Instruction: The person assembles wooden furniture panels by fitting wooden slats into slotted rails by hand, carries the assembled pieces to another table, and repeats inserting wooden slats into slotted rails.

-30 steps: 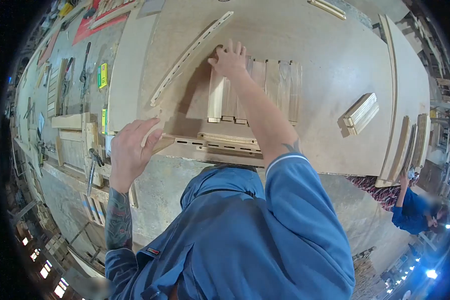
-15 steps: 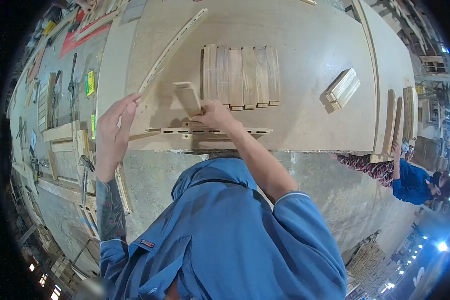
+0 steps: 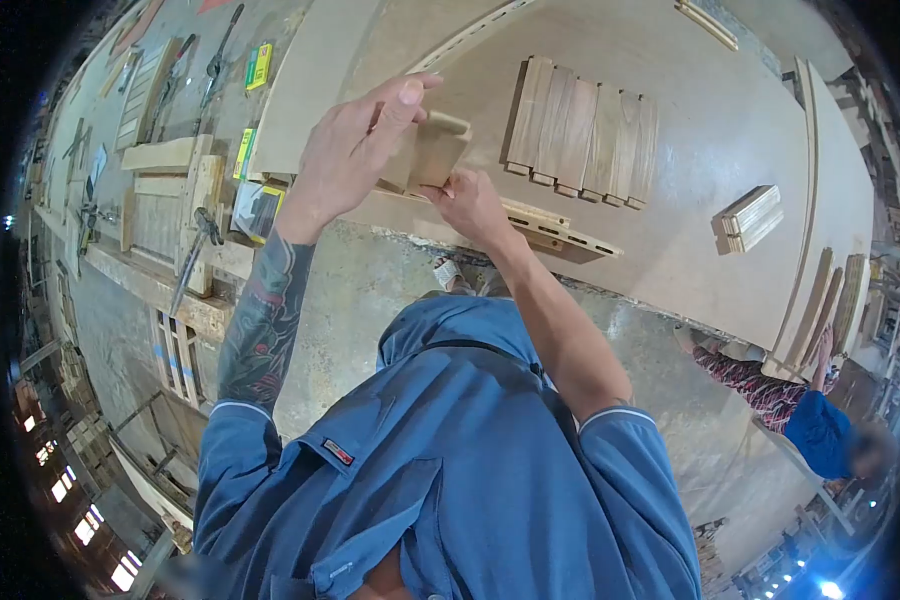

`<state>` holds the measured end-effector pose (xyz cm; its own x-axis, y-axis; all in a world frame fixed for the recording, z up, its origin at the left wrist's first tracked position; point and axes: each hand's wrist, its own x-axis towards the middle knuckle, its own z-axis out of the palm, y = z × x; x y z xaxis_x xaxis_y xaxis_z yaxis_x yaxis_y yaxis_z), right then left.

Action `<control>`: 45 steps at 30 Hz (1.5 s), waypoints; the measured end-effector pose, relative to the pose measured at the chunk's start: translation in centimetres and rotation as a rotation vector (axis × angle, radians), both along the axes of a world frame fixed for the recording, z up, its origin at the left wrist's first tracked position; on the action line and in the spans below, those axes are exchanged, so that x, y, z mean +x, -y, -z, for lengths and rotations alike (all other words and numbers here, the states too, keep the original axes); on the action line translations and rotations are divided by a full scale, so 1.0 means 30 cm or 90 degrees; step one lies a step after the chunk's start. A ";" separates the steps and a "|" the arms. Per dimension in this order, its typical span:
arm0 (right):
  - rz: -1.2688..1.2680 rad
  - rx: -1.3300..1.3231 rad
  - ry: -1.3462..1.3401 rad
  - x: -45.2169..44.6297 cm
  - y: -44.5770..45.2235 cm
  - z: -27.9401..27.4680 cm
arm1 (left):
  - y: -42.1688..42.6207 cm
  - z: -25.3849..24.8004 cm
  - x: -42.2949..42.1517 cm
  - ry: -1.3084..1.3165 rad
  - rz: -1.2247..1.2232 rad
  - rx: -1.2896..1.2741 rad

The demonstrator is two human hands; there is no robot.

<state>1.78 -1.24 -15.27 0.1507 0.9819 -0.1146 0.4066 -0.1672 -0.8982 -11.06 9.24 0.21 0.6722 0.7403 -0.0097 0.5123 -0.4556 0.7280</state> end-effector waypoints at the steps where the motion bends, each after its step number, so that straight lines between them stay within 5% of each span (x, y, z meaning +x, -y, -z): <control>1: -0.025 0.018 0.039 0.002 0.005 -0.007 | -0.001 0.004 -0.001 -0.005 0.001 0.007; 8: -0.025 0.073 0.194 -0.063 0.020 0.026 | 0.017 0.008 0.015 0.003 0.047 0.072; 10: -0.063 0.105 0.227 -0.060 0.028 0.077 | 0.034 0.008 0.028 -0.170 0.068 0.182; 15: -0.110 0.090 0.210 -0.019 0.017 0.051 | 0.019 -0.001 0.050 -0.211 0.102 0.157; 18: -0.237 0.015 0.052 0.225 -0.078 0.239 | 0.026 -0.020 0.054 -0.223 0.090 0.135; 20: -0.163 0.054 0.251 0.441 -0.238 0.186 | 0.030 -0.018 0.056 -0.214 0.074 0.125; 22: 0.114 -0.046 0.421 0.589 -0.383 0.139 | 0.035 0.004 0.054 -0.152 0.039 0.136; 26: 0.238 -0.032 0.674 0.661 -0.438 0.259 | 0.040 -0.008 0.061 -0.179 0.030 0.132; 29: 0.050 -0.102 0.595 0.592 -0.343 0.152 | 0.044 -0.017 0.060 -0.182 0.034 0.143; 31: 0.239 0.026 0.090 0.522 -0.238 -0.010 | 0.043 -0.027 0.062 -0.188 0.033 0.122; 32: 0.235 0.028 0.092 0.496 -0.182 -0.016 | 0.045 -0.032 0.063 -0.196 0.034 0.101; 34: 0.202 0.087 -0.260 0.444 -0.064 -0.010 | 0.049 -0.027 0.059 -0.185 0.032 0.105; 36: 0.017 -0.245 0.122 0.391 0.042 -0.048 | 0.043 -0.028 0.056 -0.176 0.027 0.111; 40: 0.050 -0.146 0.047 0.309 0.140 0.001 | 0.044 -0.014 0.046 -0.188 0.027 0.130; 43: 0.114 0.032 -0.227 0.234 0.133 -0.008 | 0.041 0.009 0.036 -0.182 0.032 0.145; 45: 0.096 0.016 -0.212 0.174 0.108 0.000 | 0.038 0.012 0.039 -0.167 0.036 0.153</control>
<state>6.99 -4.49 -15.27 0.2528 0.9545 -0.1580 0.0637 -0.1794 -0.9817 -9.89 8.09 -0.15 0.7102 0.7038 -0.0167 0.6361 -0.6313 0.4438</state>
